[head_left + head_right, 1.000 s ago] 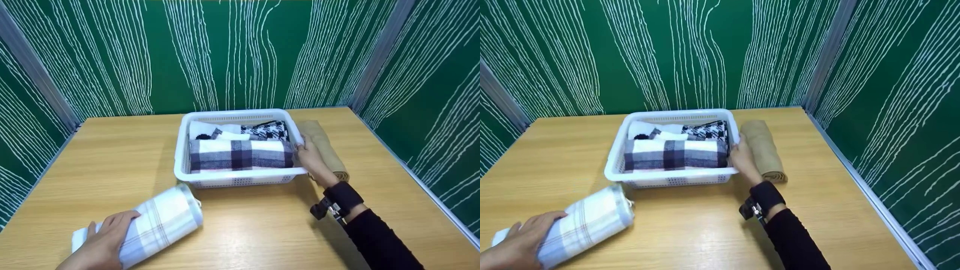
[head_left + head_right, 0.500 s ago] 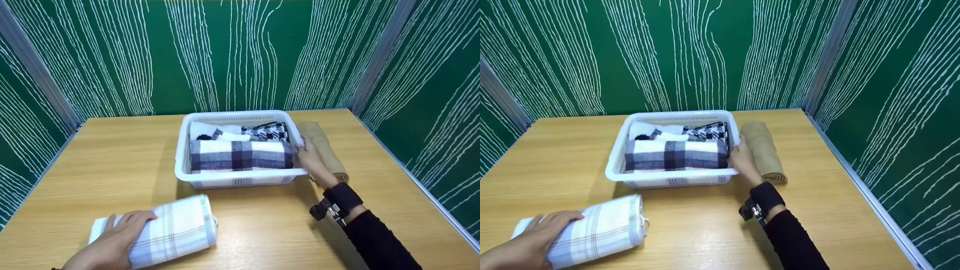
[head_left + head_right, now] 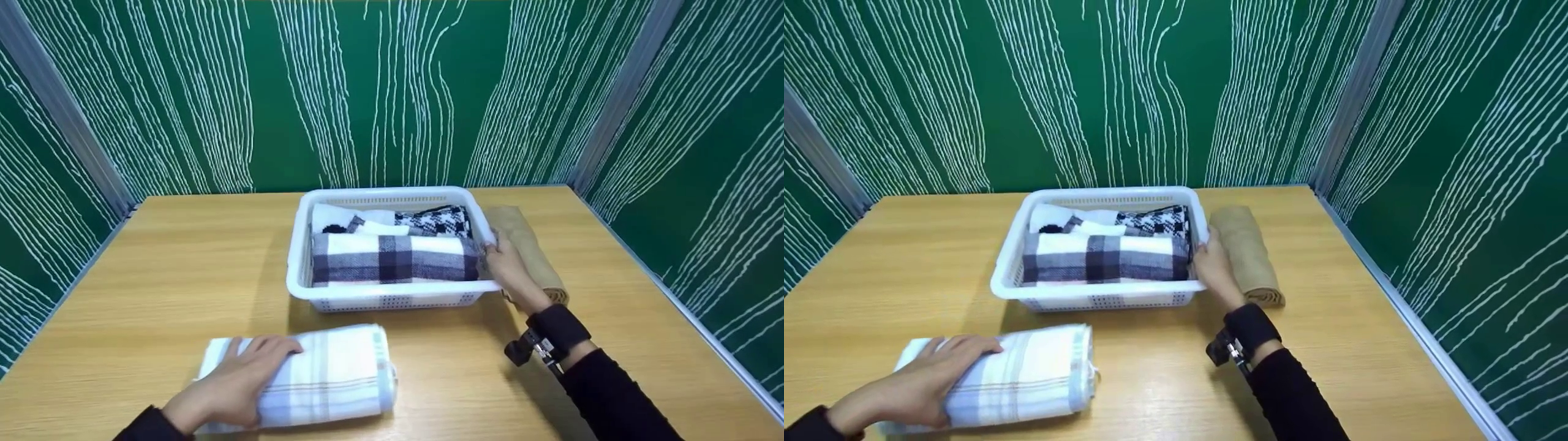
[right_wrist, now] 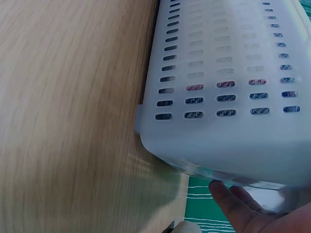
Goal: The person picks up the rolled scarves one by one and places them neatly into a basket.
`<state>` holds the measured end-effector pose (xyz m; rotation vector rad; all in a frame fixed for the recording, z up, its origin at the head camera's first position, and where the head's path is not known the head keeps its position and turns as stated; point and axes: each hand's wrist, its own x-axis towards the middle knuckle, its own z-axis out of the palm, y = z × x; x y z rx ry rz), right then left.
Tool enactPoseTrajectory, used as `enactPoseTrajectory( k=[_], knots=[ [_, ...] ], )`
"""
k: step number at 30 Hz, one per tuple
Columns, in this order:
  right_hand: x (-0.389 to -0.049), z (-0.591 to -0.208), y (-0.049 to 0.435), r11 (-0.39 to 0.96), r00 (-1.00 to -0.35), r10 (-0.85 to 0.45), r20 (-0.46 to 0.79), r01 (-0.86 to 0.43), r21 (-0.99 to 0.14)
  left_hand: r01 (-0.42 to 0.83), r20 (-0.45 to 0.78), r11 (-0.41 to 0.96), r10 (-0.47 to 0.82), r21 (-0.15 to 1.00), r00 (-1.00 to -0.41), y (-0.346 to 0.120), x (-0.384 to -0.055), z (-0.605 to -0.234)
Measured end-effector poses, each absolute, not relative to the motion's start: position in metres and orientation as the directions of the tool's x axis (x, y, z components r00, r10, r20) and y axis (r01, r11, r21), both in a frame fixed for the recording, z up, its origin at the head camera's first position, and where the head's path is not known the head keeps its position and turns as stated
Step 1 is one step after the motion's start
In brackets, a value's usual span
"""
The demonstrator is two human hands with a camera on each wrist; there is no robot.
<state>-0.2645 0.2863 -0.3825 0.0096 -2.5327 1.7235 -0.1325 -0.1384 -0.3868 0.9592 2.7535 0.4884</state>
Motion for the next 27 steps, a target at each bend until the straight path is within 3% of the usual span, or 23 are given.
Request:
enactPoseTrajectory(
  k=[13, 27],
  knots=[
    [-0.265, -0.383, 0.285, 0.366, -0.997, 0.031, 0.065, -0.05, -0.929, 0.677, 0.011, 0.672, 0.707, 0.3, -0.707, -0.092, -0.142, -0.388],
    [-0.267, -0.386, 0.285, 0.335, -0.993, 0.05, 0.103, -0.081, -0.939, 0.714, -0.004, 0.663, 0.733, 0.227, -0.68, -0.049, -0.154, -0.389]
  ],
)
